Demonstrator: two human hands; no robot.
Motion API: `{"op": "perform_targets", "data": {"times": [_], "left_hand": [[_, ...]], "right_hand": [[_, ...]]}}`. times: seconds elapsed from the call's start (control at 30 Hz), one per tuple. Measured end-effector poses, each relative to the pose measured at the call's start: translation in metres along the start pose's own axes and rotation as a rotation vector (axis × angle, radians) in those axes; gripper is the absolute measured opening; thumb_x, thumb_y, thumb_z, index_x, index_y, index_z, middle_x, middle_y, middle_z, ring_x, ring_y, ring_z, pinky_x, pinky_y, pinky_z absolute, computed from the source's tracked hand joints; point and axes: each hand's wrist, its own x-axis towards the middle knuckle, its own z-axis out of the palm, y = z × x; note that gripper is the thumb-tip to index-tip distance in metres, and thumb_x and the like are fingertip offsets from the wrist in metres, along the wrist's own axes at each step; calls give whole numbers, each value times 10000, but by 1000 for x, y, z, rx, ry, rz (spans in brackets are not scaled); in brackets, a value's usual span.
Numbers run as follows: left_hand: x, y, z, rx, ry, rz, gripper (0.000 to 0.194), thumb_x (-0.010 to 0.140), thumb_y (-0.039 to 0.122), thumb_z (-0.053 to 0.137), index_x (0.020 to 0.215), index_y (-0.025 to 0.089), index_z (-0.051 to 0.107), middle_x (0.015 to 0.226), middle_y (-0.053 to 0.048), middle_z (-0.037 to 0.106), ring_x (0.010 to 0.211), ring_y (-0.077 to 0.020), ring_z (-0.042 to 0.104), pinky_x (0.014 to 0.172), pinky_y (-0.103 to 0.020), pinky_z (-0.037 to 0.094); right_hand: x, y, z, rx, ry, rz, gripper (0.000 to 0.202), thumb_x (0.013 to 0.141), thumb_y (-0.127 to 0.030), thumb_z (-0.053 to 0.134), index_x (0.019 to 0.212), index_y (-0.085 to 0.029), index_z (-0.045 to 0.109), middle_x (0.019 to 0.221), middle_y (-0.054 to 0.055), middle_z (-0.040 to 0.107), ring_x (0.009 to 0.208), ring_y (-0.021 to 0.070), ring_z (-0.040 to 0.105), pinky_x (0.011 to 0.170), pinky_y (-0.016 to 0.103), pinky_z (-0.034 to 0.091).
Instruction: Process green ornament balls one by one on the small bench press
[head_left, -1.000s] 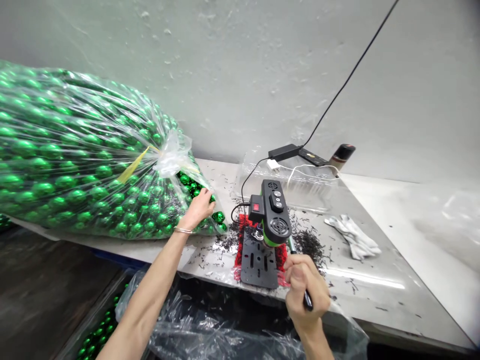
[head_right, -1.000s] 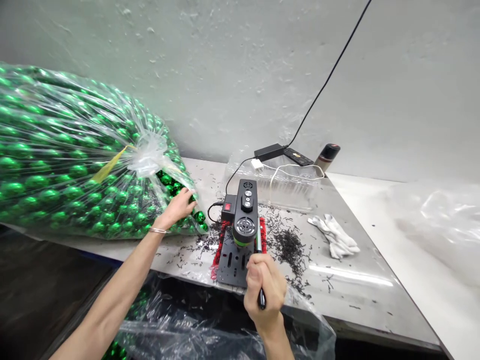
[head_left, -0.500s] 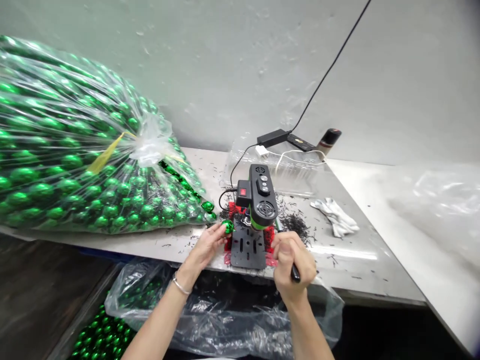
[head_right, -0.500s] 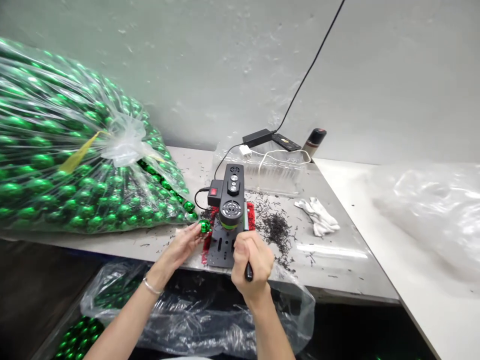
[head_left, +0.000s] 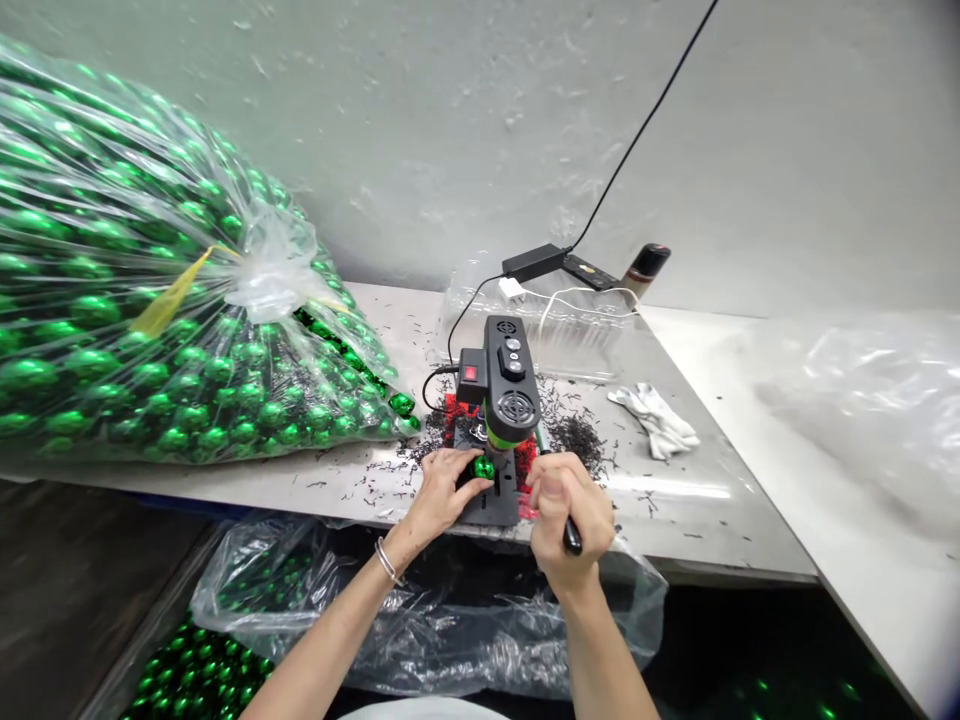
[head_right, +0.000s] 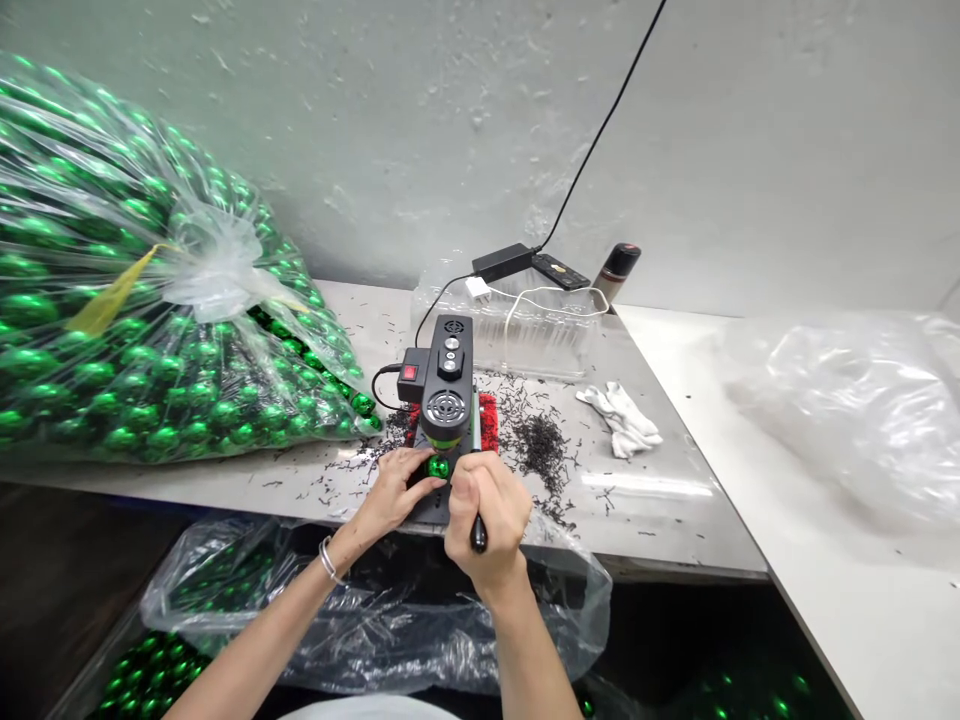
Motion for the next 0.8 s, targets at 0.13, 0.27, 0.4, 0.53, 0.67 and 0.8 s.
{"op": "perform_targets", "data": {"times": [0.13,0.27,0.4,0.53,0.67,0.8], "left_hand": [[-4,0,5,36,25,60,329,912,380,658,1207,234,669,1151,-95,732,1117,-286,604,1053,-507,345],[-7,2,8,63,64,50,322,923,368,642,1207,218,669,1165,-106,725,1112,-290,595,1059,-514,331],[-4,1,8,51,67,69,331,913,369,655,1195,198,680,1181,-115,706,1124,-292,582,1023,-483,385],[-3,-1,8,30,70,108,325,912,381,657,1182,203,689,1156,-109,704,1101,-282,589,1011,-471,412],[-3,-4,10,10,83,105,322,902,380,672,1182,222,691,1140,-103,710,1087,-280,599,1004,-475,423],[-4,-5,12,16,97,99,325,893,392,685,1175,230,693,1137,-104,715,1090,-285,601,997,-475,429]], "right_hand": [[-1,0,1,-5,2,-5,278,901,-23,434,700,-214,454,643,-14,518,638,120,537,563,252,414],[-4,2,1,7,-2,-3,275,900,-25,440,701,-214,457,630,-17,506,647,125,539,570,254,421],[-7,2,1,20,13,-3,265,896,-23,446,709,-209,472,628,-16,505,651,130,544,574,259,422],[-18,7,4,21,8,14,258,914,-64,434,705,-209,480,659,-3,526,642,129,540,573,264,438],[-40,22,12,-9,33,-55,265,946,-137,399,704,-206,482,711,16,555,609,123,517,580,290,443],[-59,34,22,-50,110,-84,304,981,-200,367,696,-209,472,701,11,554,601,127,515,619,320,458]]}}
